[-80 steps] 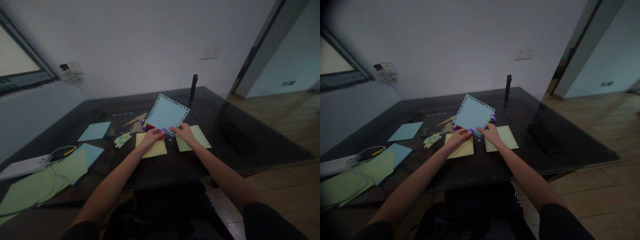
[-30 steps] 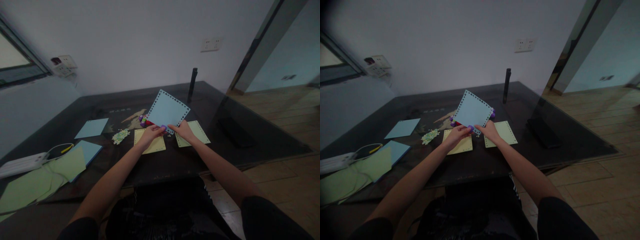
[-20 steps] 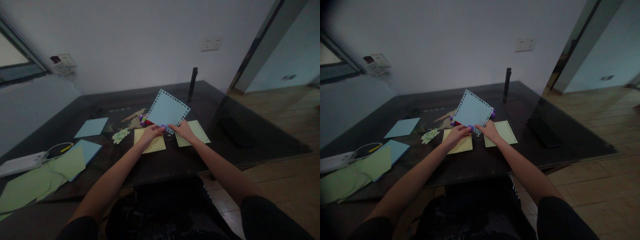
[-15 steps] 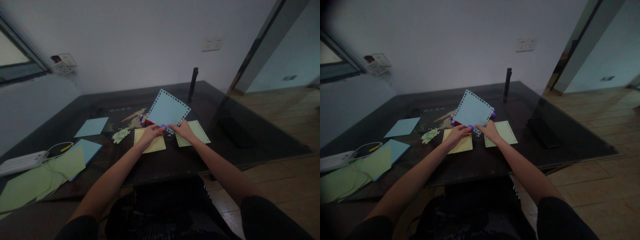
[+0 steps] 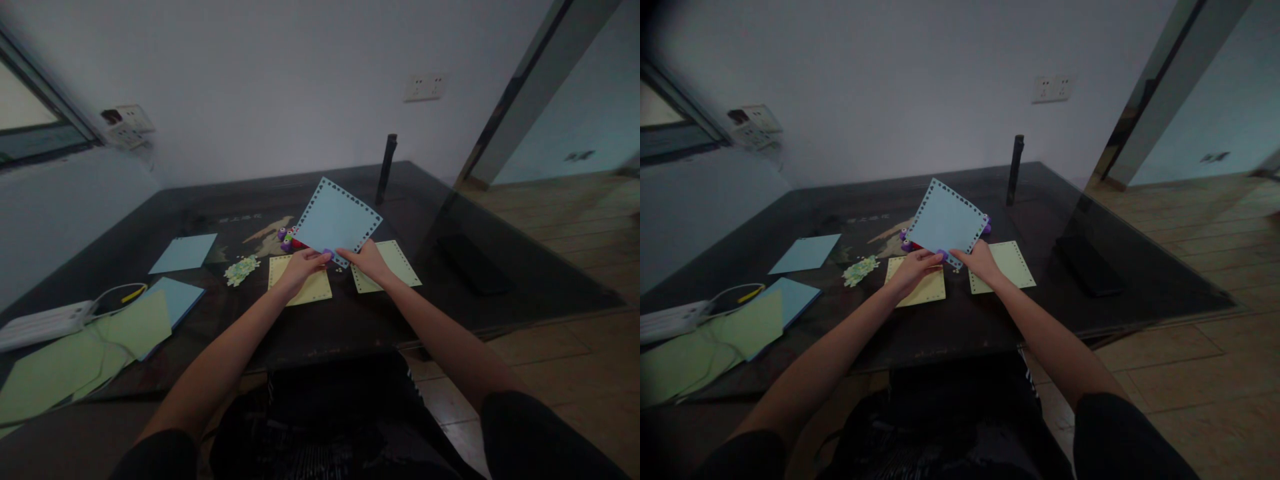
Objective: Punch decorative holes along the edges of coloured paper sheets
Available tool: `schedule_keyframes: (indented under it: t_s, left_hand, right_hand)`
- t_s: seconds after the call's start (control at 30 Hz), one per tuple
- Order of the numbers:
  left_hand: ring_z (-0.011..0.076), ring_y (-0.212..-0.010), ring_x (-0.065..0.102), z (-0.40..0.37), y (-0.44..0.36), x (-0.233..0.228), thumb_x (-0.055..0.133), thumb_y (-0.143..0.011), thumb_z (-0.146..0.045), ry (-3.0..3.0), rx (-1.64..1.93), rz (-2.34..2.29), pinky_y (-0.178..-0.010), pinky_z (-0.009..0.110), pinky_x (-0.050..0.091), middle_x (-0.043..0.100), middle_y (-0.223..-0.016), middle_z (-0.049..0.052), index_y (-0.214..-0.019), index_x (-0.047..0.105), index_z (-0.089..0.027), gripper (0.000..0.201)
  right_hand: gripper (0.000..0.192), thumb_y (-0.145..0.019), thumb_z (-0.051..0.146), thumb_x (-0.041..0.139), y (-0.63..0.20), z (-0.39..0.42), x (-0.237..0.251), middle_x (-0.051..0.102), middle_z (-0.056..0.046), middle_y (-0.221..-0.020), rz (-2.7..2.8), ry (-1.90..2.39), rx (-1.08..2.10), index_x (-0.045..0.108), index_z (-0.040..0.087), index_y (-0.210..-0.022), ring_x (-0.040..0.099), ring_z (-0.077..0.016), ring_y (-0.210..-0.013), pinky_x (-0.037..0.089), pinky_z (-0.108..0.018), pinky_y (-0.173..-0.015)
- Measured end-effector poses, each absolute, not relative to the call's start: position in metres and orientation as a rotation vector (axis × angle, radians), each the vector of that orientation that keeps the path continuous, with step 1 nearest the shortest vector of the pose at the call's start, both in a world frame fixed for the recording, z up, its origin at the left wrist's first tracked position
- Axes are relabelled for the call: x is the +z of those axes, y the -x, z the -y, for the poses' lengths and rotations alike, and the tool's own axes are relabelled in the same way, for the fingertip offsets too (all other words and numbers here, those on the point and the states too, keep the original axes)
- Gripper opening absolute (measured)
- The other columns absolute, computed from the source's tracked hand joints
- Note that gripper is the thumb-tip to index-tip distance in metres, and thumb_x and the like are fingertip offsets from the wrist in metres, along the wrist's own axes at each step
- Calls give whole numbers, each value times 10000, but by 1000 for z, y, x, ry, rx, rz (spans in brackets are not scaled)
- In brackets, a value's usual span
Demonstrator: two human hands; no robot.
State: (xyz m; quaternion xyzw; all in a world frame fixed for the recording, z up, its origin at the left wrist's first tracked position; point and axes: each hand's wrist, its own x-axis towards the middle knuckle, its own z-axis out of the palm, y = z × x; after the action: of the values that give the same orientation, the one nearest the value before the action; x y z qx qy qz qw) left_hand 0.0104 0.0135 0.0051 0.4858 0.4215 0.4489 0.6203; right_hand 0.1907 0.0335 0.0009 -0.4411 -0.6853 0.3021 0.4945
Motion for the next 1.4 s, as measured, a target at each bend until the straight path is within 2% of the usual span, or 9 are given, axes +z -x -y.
schedule_keyframes:
  t_s: [0.37,0.87,1.4]
  left_hand:
    - [183,-829,608,-13,-11,5,773,-612,-372,-1158,1055,-984,-774,308,454,691,-927,118,-871,685,-106,382]
    - [186,-852,618,-15,-11,1,764,-626,-368,-1175,1071,-979,-794,315,447,702,-929,107,-856,695,-125,342]
    - [184,-817,628,-14,-13,1,776,-605,-362,-1173,1104,-992,-785,317,459,707,-875,103,-827,690,-108,348]
  right_hand:
    - [480,-706,251,673,-190,-31,5,678,-117,-1050,1655,1066,720,577,142,-1164,623,-259,-993,456,-429,-925]
    - [339,-704,270,672,-190,-31,3,687,-122,-1022,1652,1081,709,639,140,-1015,632,-273,-973,472,-457,-911]
    - [333,-706,282,671,-190,-32,2,692,-119,-1012,1670,1101,681,641,133,-1003,640,-261,-952,485,-438,-889]
